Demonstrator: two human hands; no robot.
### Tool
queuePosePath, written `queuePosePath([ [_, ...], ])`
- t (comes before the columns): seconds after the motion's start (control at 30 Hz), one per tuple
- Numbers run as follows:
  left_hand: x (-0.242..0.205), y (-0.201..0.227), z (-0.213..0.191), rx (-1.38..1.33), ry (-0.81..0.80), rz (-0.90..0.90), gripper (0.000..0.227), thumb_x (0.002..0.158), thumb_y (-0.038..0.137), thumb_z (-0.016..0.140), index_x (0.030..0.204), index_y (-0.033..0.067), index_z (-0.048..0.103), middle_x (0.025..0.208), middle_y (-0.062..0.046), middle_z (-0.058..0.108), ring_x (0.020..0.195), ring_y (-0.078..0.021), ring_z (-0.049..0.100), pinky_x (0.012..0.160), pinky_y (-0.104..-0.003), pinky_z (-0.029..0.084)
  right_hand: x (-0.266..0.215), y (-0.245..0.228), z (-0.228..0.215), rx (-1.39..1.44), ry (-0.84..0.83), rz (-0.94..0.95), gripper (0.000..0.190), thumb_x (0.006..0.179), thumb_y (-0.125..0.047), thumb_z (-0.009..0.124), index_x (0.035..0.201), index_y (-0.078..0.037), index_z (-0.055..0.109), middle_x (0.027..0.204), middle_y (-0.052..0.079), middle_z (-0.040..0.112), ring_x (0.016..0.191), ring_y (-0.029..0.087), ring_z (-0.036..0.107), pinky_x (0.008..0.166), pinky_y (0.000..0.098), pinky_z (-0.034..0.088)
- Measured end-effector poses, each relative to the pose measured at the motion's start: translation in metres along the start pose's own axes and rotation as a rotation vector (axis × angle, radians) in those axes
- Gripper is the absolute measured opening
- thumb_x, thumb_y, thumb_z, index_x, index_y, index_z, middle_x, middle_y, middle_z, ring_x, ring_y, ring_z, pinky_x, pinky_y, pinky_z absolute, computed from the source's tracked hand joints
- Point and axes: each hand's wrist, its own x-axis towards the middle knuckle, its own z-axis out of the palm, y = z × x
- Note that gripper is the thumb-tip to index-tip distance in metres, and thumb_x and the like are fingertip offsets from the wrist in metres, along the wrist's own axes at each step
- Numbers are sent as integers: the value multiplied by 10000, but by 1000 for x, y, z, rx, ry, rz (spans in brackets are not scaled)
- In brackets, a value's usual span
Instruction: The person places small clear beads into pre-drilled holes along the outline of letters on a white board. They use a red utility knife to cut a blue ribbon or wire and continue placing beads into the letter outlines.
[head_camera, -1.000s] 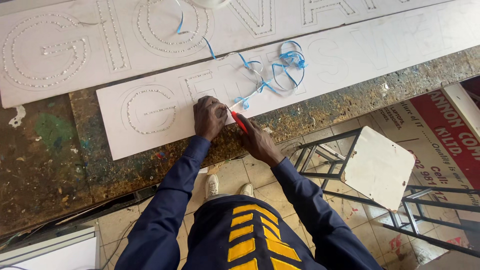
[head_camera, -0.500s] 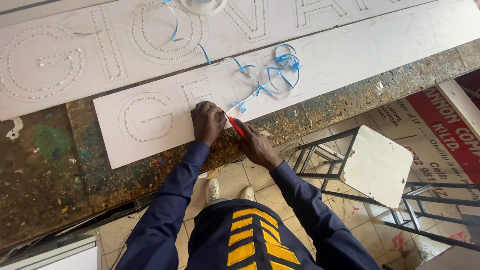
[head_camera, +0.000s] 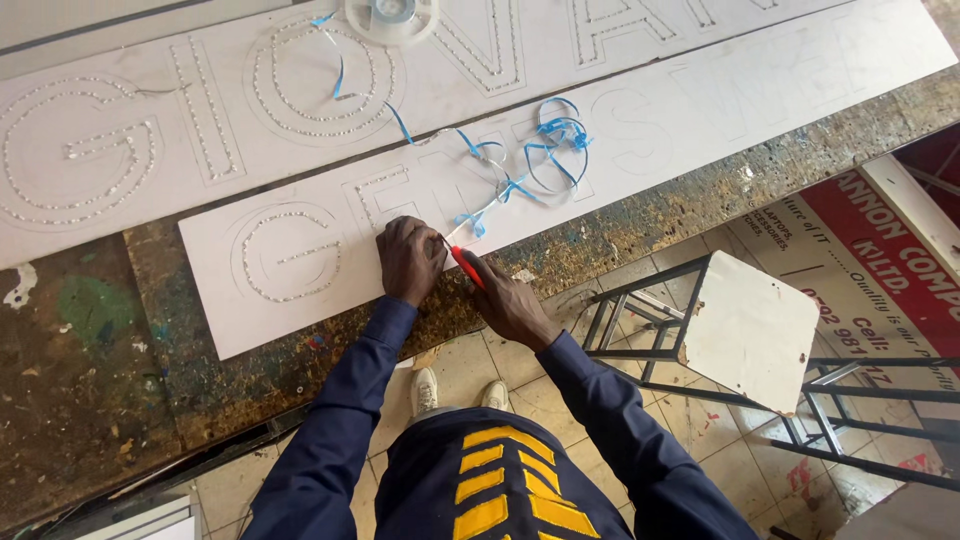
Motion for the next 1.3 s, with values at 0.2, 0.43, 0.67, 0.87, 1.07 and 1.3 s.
queuePosePath([
  [0.2, 0, 2, -5, -20, -23, 4, 59, 1015, 206, 710, 962, 217, 686, 1061, 4, 605, 1256, -320, 636, 1019, -572, 502, 2, -2, -4, -14, -17, 17, 680, 1099, -309, 574, 1750, -344, 378, 1379, 226, 754, 997, 600, 770, 829, 731, 607],
  [0.43, 2, 3, -3, -4, -40, -9, 59, 997, 218, 718, 966, 222, 668, 1067, 12, 595, 1260, -304, 634, 1023, -556, 498, 6, 4, 0, -18, -35, 11, 677, 1098, -316, 564, 1747, -323, 374, 1356, 247, 743, 963, 622, 751, 818, 755, 581],
  [0.67, 1, 2, 0, 0, -31, 24, 55, 1013, 210, 670, 993, 194, 622, 1154, -1, 524, 1252, -328, 613, 1016, -559, 499, 6, 7, 5, 1, -72, 42, 690, 1092, -311, 548, 1752, -328, 347, 1297, 242, 746, 950, 636, 743, 818, 767, 589],
  [0.87, 1, 1, 2, 34, -6, 21, 80, 1007, 244, 672, 974, 208, 609, 1117, 1, 512, 1213, -321, 631, 1015, -558, 493, 4, 6, 10, 18, -47, 30, 649, 1094, -257, 545, 1722, -259, 381, 1283, 290, 731, 969, 648, 737, 788, 771, 592],
  [1.07, 0, 3, 1, 28, -35, 0, 100, 1041, 247, 638, 960, 208, 594, 1138, 2, 503, 1238, -328, 624, 1038, -551, 480, 6, -2, 5, 34, -61, 24, 660, 1099, -269, 525, 1739, -248, 363, 1350, 308, 722, 1026, 654, 729, 800, 774, 591],
  [1.3, 1, 5, 0, 36, -38, 0, 105, 1025, 222, 638, 946, 196, 575, 1136, -8, 501, 1236, -335, 630, 1020, -553, 486, 10, 7, 12, 47, -93, 50, 678, 1088, -302, 539, 1739, -291, 348, 1403, 289, 716, 1064, 656, 725, 847, 781, 592],
])
